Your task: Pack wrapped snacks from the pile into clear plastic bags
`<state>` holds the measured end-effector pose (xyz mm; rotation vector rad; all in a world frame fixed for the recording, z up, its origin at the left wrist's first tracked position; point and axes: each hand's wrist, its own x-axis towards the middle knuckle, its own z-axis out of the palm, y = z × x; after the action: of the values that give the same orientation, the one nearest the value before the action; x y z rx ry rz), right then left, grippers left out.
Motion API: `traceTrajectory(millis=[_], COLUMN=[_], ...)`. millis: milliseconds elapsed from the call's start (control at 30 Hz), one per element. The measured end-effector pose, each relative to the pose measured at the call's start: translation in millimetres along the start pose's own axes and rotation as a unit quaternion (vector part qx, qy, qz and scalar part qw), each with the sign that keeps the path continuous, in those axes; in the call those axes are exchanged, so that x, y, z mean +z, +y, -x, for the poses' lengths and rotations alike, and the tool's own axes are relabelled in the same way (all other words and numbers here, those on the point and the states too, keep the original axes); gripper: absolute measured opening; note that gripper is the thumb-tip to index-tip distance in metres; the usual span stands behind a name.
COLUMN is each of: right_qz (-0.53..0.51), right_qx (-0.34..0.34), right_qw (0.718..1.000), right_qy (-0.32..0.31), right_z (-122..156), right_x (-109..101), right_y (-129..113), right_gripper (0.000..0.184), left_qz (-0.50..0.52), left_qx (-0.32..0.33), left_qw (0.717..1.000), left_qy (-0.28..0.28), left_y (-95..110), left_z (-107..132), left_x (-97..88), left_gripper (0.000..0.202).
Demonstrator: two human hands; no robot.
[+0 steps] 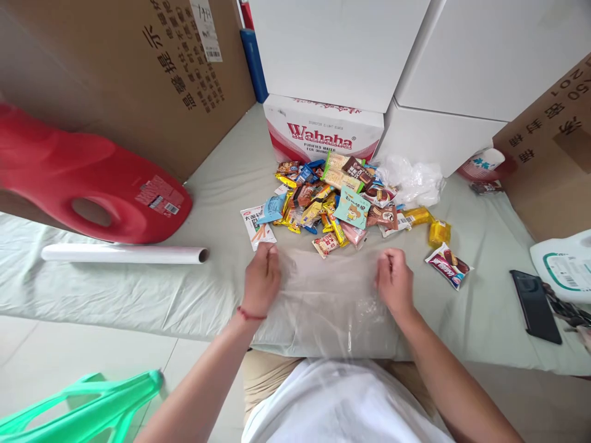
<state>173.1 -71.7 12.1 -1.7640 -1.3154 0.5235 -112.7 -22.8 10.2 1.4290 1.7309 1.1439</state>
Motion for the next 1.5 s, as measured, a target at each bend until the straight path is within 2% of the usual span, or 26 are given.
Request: traceTrajectory(millis=[67,133,200,233,267,333,367,400,433,500,567,633,733,800,867,967,1000,1067,1100,1133,1200,1300,1367,1433,1500], right_qz=[0.050,0.082,0.102,0.109,0.115,0.129,0.136,0.145,0.156,0.186,0.229,0.282,0.355,0.377,0.375,0.358,0.353,0.342,0.332,0.315,0.249,0.123,0.075,0.058,0.048], right_qx=[-0.014,-0.032,-0.056,-0.069,-0.084,-0.123,-0.147,-0.174,-0.203,-0.261,-0.314,-0.361,-0.423,-0.465,-0.500,-0.524,-0.524,-0.513,-0.501,-0.485,-0.443,-0.357,-0.300,-0.257,-0.223], right_qw=[0.998,0.996,0.993,0.991,0.989,0.983,0.978,0.972,0.964,0.943,0.914,0.877,0.809,0.761,0.724,0.703,0.706,0.726,0.747,0.773,0.838,0.922,0.951,0.964,0.972], right_qy=[-0.030,-0.032,-0.025,-0.024,-0.028,-0.043,-0.053,-0.064,-0.073,-0.091,-0.115,-0.145,-0.204,-0.251,-0.292,-0.322,-0.321,-0.302,-0.284,-0.260,-0.200,-0.087,-0.018,0.030,0.061], right_z=[-14.0,-21.4,-24.0,-24.7,-25.7,-30.2,-33.9,-38.6,-44.0,-55.6,-66.5,-75.1,-82.8,-84.7,-85.0,-85.0,-85.2,-85.7,-85.8,-85.6,-83.8,-77.1,-70.8,-64.5,-59.5], right_x=[13.3,22.6,26.0,25.7,24.5,20.4,18.2,16.4,15.1,15.3,20.1,29.3,48.0,61.2,74.2,91.0,95.2,100.2,100.7,100.0,95.4,84.4,77.5,72.5,69.2], right_y=[15.2,22.4,22.4,20.9,19.1,16.3,15.8,15.9,16.2,16.7,13.8,4.7,-21.7,-44.2,-65.2,-84.6,-86.8,-85.0,-81.6,-77.1,-66.5,-51.9,-44.8,-39.7,-36.3], right_gripper=[0.024,0.027,0.029,0.031,0.031,0.032,0.031,0.031,0.030,0.029,0.031,0.032,0.031,0.032,0.034,0.036,0.036,0.037,0.037,0.036,0.034,0.035,0.035,0.036,0.036], left_qz=[-0.105,-0.150,-0.175,-0.188,-0.201,-0.224,-0.235,-0.245,-0.257,-0.275,-0.288,-0.290,-0.287,-0.285,-0.287,-0.280,-0.256,-0.152,-0.078,0.004,0.156,0.292,0.317,0.314,0.312], left_qx=[0.034,0.092,0.208,0.292,0.386,0.546,0.587,0.600,0.597,0.572,0.548,0.519,0.481,0.461,0.431,0.342,0.290,0.145,0.058,-0.028,-0.163,-0.256,-0.279,-0.291,-0.296], left_qw=[0.994,0.981,0.946,0.920,0.889,0.807,0.767,0.740,0.728,0.735,0.749,0.773,0.798,0.813,0.832,0.882,0.910,0.972,0.990,0.995,0.967,0.906,0.877,0.856,0.841], left_qy=[0.000,0.082,0.176,0.181,0.144,-0.023,-0.112,-0.178,-0.218,-0.240,-0.237,-0.221,-0.223,-0.215,-0.198,-0.166,-0.146,-0.106,-0.098,-0.099,-0.118,-0.169,-0.228,-0.289,-0.327], left_y=[-5.9,-4.9,1.1,4.7,7.8,10.9,10.1,7.6,3.8,-6.1,-14.7,-17.9,-9.7,1.9,14.4,27.9,30.4,32.9,33.4,33.7,35.0,40.1,45.8,52.6,58.7], left_z=[-15.8,-19.7,-10.9,-3.6,4.2,18.5,24.6,30.3,36.2,51.2,72.6,99.1,137.2,152.9,156.7,144.5,138.3,127.1,122.9,119.9,117.2,117.1,117.2,116.3,114.9], left_x=[7.2,11.4,10.9,9.5,7.8,4.4,2.6,0.2,-3.0,-13.4,-28.5,-45.0,-62.3,-64.3,-58.2,-37.8,-29.2,-11.2,-2.2,6.6,23.1,43.4,53.8,62.8,71.2], left_gripper=[0.010,0.016,0.027,0.030,0.031,0.034,0.034,0.032,0.029,0.022,0.020,0.020,0.022,0.024,0.024,0.022,0.022,0.025,0.028,0.032,0.042,0.064,0.065,0.057,0.053])
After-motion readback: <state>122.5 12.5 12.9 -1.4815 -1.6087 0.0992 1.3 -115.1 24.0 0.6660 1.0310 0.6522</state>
